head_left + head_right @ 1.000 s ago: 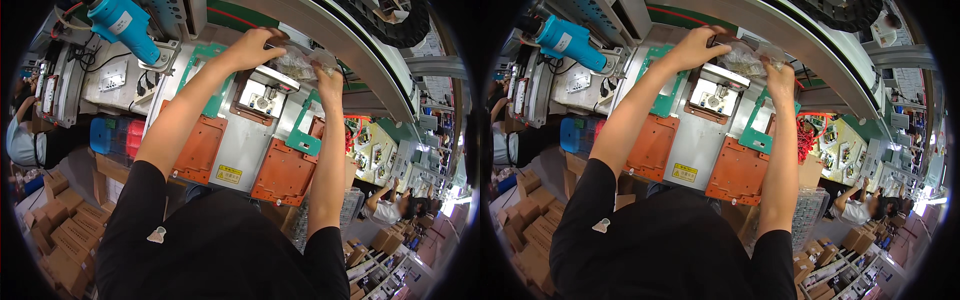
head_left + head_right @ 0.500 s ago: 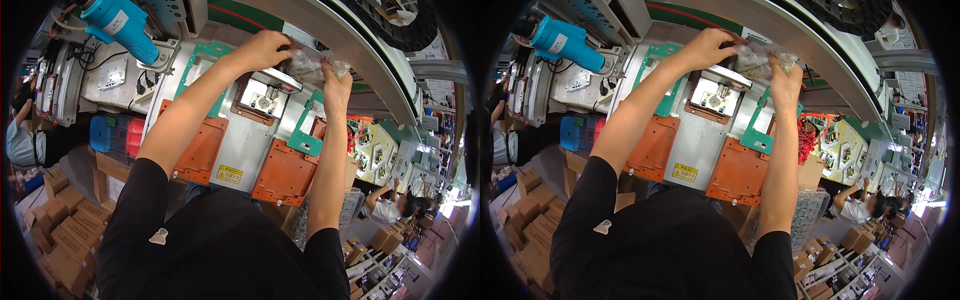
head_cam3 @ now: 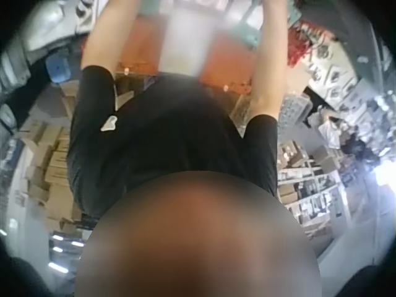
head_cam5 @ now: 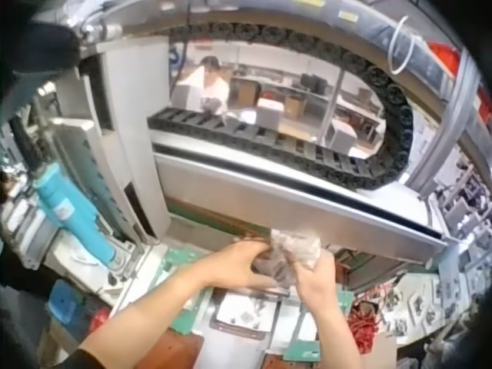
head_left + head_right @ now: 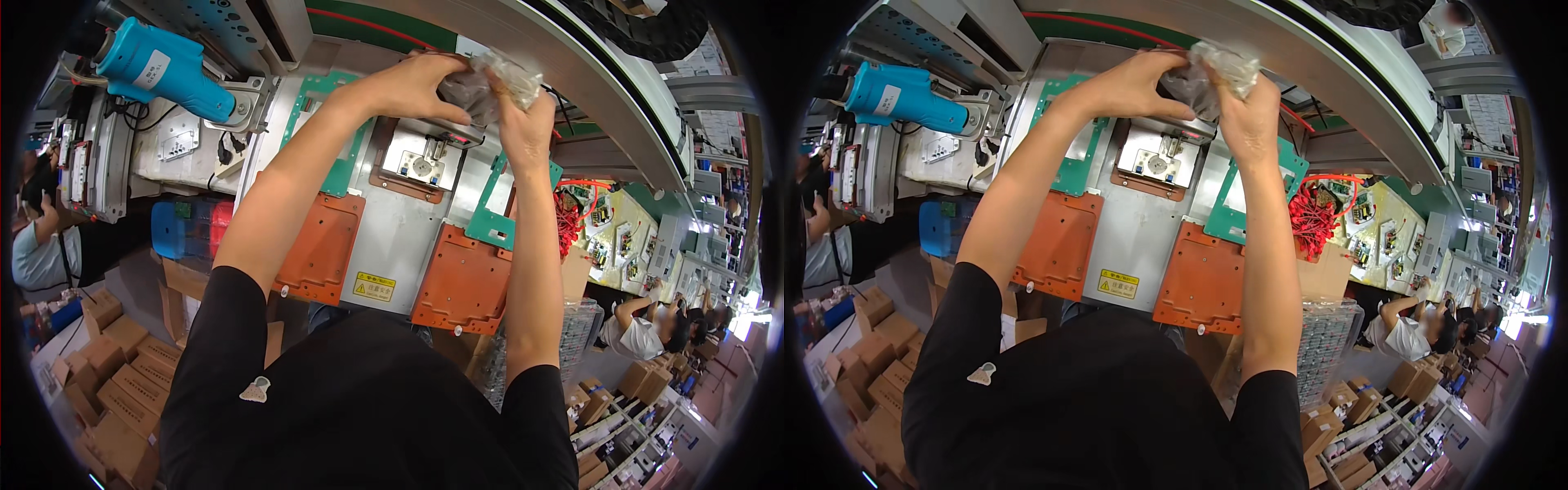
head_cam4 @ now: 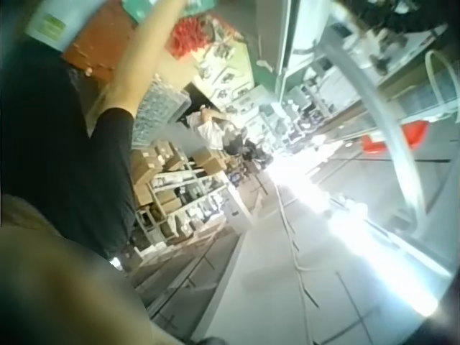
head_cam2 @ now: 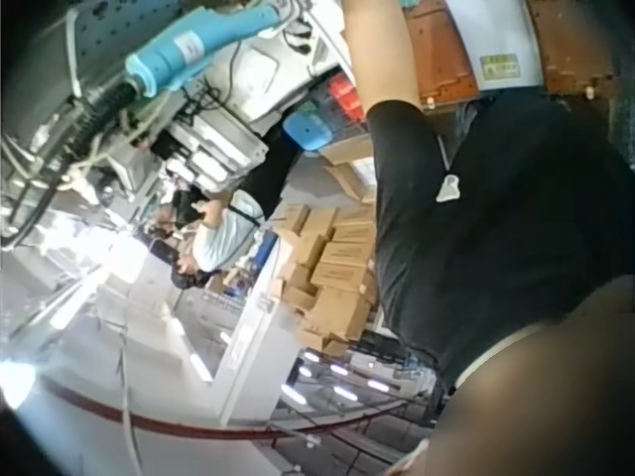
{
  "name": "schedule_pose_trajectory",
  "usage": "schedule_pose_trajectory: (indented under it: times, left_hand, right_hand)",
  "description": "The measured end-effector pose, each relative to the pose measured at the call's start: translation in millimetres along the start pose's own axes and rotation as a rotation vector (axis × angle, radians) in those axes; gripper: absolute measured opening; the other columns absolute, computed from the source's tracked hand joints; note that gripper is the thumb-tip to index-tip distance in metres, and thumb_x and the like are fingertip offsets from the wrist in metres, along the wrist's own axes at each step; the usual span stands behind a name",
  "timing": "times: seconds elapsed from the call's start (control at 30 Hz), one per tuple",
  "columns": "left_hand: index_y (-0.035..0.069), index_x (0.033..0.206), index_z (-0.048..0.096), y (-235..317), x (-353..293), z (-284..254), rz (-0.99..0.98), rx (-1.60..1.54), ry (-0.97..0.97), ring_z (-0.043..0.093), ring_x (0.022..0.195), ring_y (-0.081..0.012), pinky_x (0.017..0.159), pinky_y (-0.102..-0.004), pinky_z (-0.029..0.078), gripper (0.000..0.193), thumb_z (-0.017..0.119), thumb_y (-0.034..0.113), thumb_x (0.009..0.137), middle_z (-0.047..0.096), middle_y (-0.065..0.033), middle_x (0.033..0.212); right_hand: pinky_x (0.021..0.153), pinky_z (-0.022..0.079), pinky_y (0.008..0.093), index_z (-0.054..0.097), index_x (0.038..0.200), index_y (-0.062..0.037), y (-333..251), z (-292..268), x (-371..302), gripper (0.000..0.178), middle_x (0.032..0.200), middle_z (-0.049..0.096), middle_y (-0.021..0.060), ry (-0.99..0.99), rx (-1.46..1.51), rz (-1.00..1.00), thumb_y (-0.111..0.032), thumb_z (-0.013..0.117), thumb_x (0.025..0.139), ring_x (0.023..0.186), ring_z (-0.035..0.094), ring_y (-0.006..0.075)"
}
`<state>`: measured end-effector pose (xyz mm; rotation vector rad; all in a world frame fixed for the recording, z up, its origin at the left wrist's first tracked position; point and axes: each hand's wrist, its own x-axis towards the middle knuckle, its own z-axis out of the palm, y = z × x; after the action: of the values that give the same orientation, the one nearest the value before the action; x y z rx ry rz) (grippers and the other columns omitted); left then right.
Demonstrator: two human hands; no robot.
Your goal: The worker is testing and assembling printed circuit boards at a factory workstation.
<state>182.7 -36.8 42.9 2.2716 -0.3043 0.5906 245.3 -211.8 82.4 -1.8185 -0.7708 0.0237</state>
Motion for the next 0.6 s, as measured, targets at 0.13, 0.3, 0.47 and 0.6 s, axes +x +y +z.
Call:
schedule_pose_trajectory:
  times: [0.13, 0.3, 0.47, 0.6]
  left_hand:
    - [-0.003, 0.103, 0.068, -13, 12, 2, -0.277, -0.169, -0.291, 0.067, 0.094, -0.0316, 0.082, -0.0361, 0.051, 0.044, 0.074, 0.034, 0.080, 0.070, -0.0189, 0.101]
    - [0.000, 0.104, 0.069, -33, -4, 21, -0.255, -0.314, -0.094, 0.063, 0.081, -0.0125, 0.076, -0.0299, 0.050, 0.024, 0.070, 0.016, 0.086, 0.072, -0.0087, 0.090]
    - [0.001, 0.104, 0.071, -12, 9, 17, -0.308, -0.409, -0.070, 0.063, 0.083, -0.0109, 0.077, -0.0289, 0.050, 0.024, 0.071, 0.015, 0.085, 0.073, -0.0066, 0.092]
    - [0.001, 0.104, 0.071, -11, 11, 9, -0.304, -0.396, 0.005, 0.064, 0.083, -0.0107, 0.077, -0.0288, 0.051, 0.023, 0.072, 0.014, 0.084, 0.073, -0.0048, 0.092]
  right_hand:
    - [0.072, 0.048, 0.0259, 0.070, 0.102, 0.0009, 12, 11, 12, 0.023, 0.085, 0.070, 0.0043, -0.099, -0.058, -0.108, -0.020, 0.069, 0.093, 0.078, 0.059, 0.0091]
    - [0.073, 0.049, 0.0271, 0.069, 0.101, 0.0002, 4, 6, 8, 0.023, 0.083, 0.068, 0.0041, -0.218, -0.155, 0.151, -0.017, 0.073, 0.086, 0.074, 0.058, 0.0105]
    - [0.073, 0.051, 0.0372, 0.068, 0.101, -0.0003, 37, -8, -11, 0.030, 0.085, 0.070, 0.0165, -0.250, -0.227, 0.081, -0.025, 0.072, 0.085, 0.077, 0.066, 0.0259]
    - [0.070, 0.050, 0.0378, 0.070, 0.096, -0.0012, 11, -12, 0, 0.019, 0.081, 0.067, 0.0213, -0.187, -0.384, 0.117, -0.018, 0.068, 0.087, 0.076, 0.067, 0.0357]
